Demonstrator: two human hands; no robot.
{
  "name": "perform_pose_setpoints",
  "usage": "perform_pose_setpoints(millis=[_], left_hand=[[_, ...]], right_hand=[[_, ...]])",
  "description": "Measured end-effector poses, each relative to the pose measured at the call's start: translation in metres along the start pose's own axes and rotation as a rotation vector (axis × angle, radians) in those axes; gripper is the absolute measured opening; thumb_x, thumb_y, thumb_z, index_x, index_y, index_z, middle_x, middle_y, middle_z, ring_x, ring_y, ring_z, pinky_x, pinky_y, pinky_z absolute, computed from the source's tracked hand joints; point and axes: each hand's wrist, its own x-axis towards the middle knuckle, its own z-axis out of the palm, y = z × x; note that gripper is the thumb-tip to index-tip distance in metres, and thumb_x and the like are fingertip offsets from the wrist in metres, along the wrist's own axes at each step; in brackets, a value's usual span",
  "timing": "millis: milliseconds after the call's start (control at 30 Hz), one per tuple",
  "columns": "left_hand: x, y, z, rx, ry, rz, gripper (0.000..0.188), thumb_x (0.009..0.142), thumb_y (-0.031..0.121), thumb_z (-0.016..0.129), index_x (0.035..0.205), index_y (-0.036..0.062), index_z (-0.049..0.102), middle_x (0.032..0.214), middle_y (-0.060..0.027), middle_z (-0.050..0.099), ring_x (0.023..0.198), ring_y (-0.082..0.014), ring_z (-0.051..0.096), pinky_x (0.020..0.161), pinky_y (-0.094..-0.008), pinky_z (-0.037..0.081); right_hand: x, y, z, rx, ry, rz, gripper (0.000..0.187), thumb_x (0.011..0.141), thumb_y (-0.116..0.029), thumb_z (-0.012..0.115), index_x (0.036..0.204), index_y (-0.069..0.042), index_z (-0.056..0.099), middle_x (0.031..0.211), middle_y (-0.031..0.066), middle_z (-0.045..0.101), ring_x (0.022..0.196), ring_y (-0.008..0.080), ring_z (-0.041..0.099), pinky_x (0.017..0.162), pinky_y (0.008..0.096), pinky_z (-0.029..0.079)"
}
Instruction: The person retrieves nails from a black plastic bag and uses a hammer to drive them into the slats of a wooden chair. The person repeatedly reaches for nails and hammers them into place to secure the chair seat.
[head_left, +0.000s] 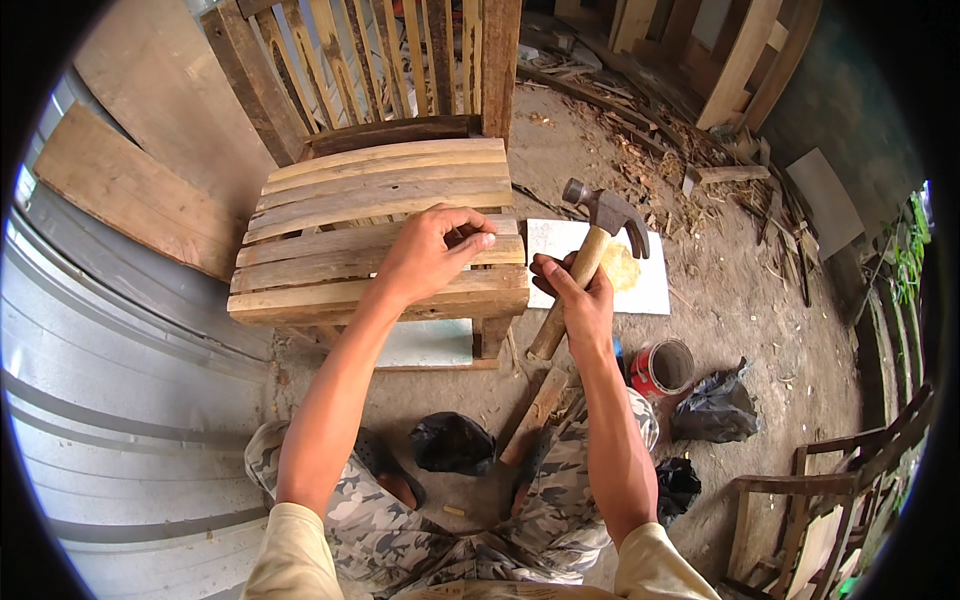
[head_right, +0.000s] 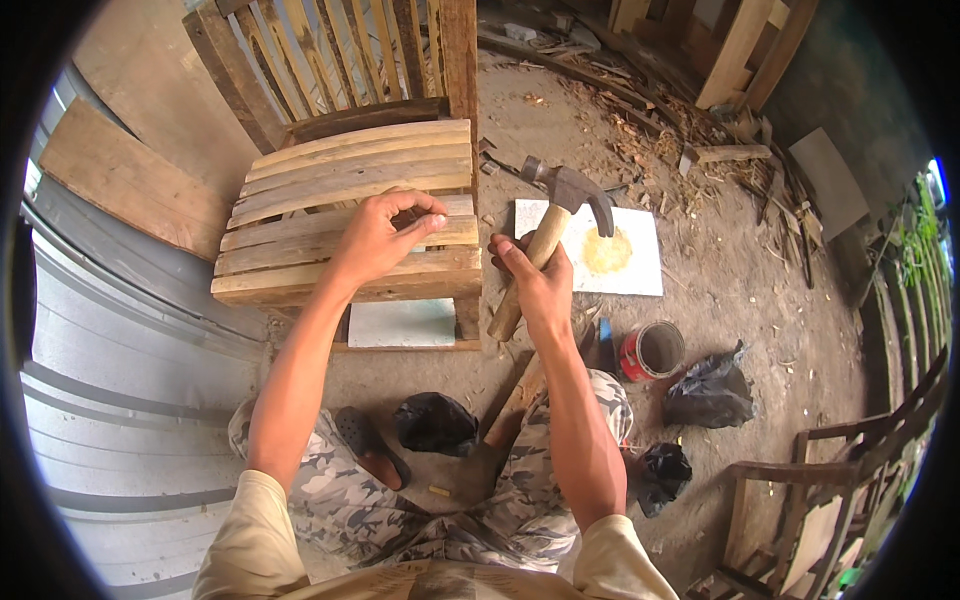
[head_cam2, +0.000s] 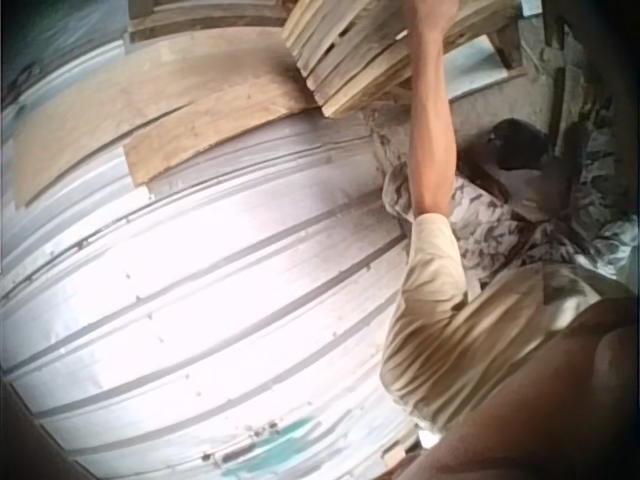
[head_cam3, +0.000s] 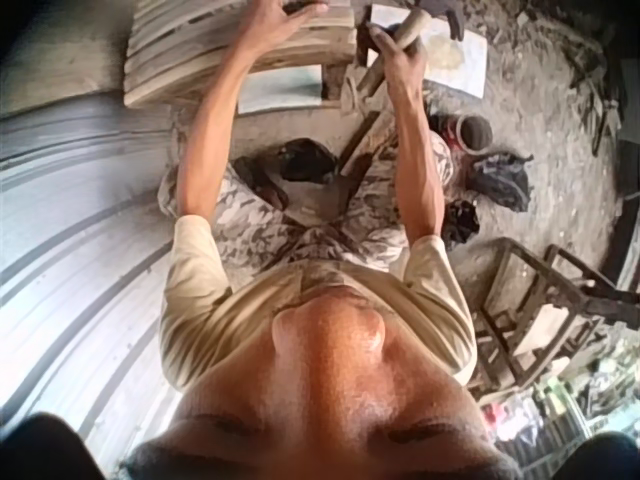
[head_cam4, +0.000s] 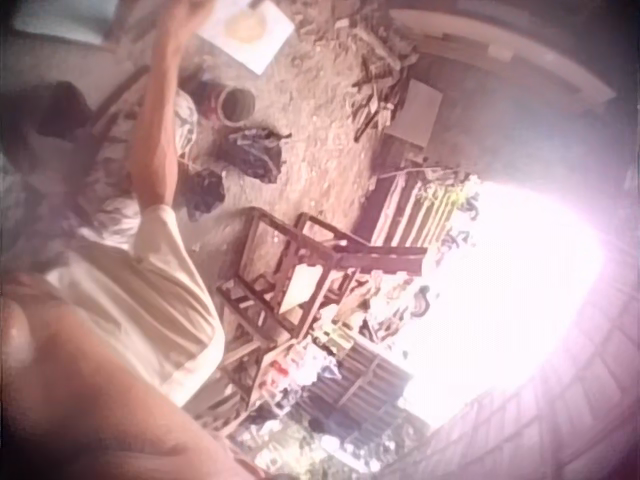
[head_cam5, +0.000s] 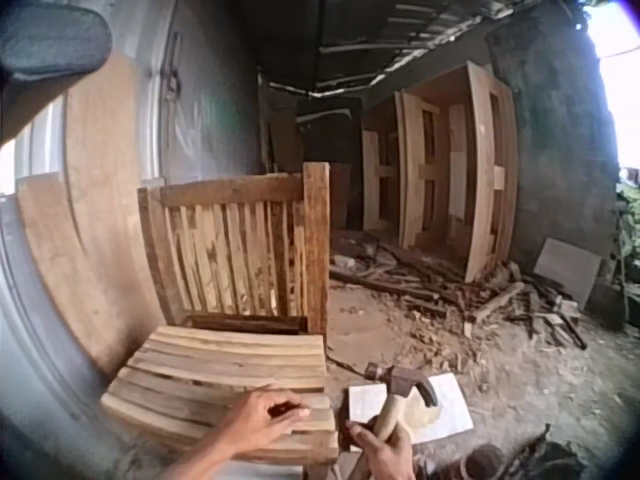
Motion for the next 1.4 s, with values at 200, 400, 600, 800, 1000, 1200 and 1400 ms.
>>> perform_pose_setpoints(millis=[200, 400, 600, 800, 1000, 1200, 1400], left_hand=[[0.000, -0.008, 0.000, -0.006, 0.009, 0.056, 0.020, 0.088, 0.027, 0.073, 0.096, 0.0087, 0.073, 0.086, -0.0046, 0.072, 0.079, -0.0132, 0.063, 0.074, -0.0294, 0.049], [-0.001, -0.001, -0.001, 0.014, -0.004, 0.028, 0.022, 0.087, 0.029, 0.073, 0.098, 0.0096, 0.073, 0.089, -0.0051, 0.072, 0.080, -0.0141, 0.064, 0.076, -0.0304, 0.050], [0.000, -0.003, -0.001, 0.015, -0.027, 0.002, 0.023, 0.087, 0.029, 0.074, 0.097, 0.0089, 0.073, 0.092, -0.0044, 0.072, 0.082, -0.0134, 0.064, 0.076, -0.0303, 0.050], [0.000, -0.005, 0.001, 0.004, -0.028, 0.035, 0.023, 0.088, 0.030, 0.073, 0.097, 0.0084, 0.073, 0.093, -0.0054, 0.073, 0.088, -0.0160, 0.066, 0.081, -0.0337, 0.051], [0.001, 0.000, 0.001, 0.076, -0.053, 0.006, 0.026, 0.088, 0.032, 0.071, 0.098, 0.0083, 0.072, 0.101, -0.0091, 0.070, 0.097, -0.0221, 0.065, 0.085, -0.0375, 0.050], [0.000, -0.003, 0.000, 0.127, -0.042, 0.054, 0.028, 0.088, 0.033, 0.071, 0.098, 0.0065, 0.072, 0.101, -0.0106, 0.067, 0.100, -0.0264, 0.064, 0.087, -0.0393, 0.050], [0.001, -0.007, -0.001, 0.136, -0.033, 0.164, 0.030, 0.088, 0.034, 0.071, 0.097, 0.0053, 0.073, 0.102, -0.0089, 0.069, 0.101, -0.0263, 0.064, 0.091, -0.0402, 0.049]], right_hand=[[-0.003, -0.001, -0.001, -0.053, 0.008, 0.012, 0.025, 0.090, -0.011, 0.070, 0.103, 0.005, 0.056, 0.099, 0.0153, 0.071, 0.089, 0.0199, 0.070, 0.079, 0.0303, 0.056], [-0.003, 0.004, -0.001, -0.051, -0.008, 0.009, 0.025, 0.090, -0.012, 0.071, 0.100, 0.005, 0.056, 0.097, 0.0148, 0.071, 0.086, 0.0191, 0.070, 0.077, 0.0300, 0.056], [-0.003, 0.006, 0.002, -0.089, -0.006, -0.002, 0.026, 0.089, -0.014, 0.073, 0.099, 0.004, 0.057, 0.093, 0.0130, 0.070, 0.085, 0.0170, 0.069, 0.076, 0.0281, 0.055], [-0.002, 0.008, -0.002, -0.129, 0.003, -0.006, 0.027, 0.088, -0.014, 0.074, 0.099, 0.004, 0.057, 0.093, 0.0131, 0.070, 0.083, 0.0165, 0.069, 0.074, 0.0273, 0.054], [-0.003, 0.003, -0.001, -0.069, -0.009, -0.011, 0.028, 0.089, -0.012, 0.071, 0.102, 0.006, 0.054, 0.093, 0.0152, 0.069, 0.082, 0.0191, 0.070, 0.072, 0.0290, 0.058], [-0.010, -0.012, -0.004, -0.246, 0.002, 0.014, 0.028, 0.090, -0.012, 0.069, 0.102, 0.004, 0.052, 0.081, 0.0121, 0.066, 0.064, 0.0171, 0.067, 0.054, 0.0289, 0.054], [-0.027, -0.060, -0.008, -0.617, -0.070, -0.046, 0.032, 0.092, -0.025, 0.069, 0.096, 0.003, 0.054, 0.066, 0.0066, 0.060, 0.045, 0.0130, 0.057, 0.040, 0.0271, 0.043]])
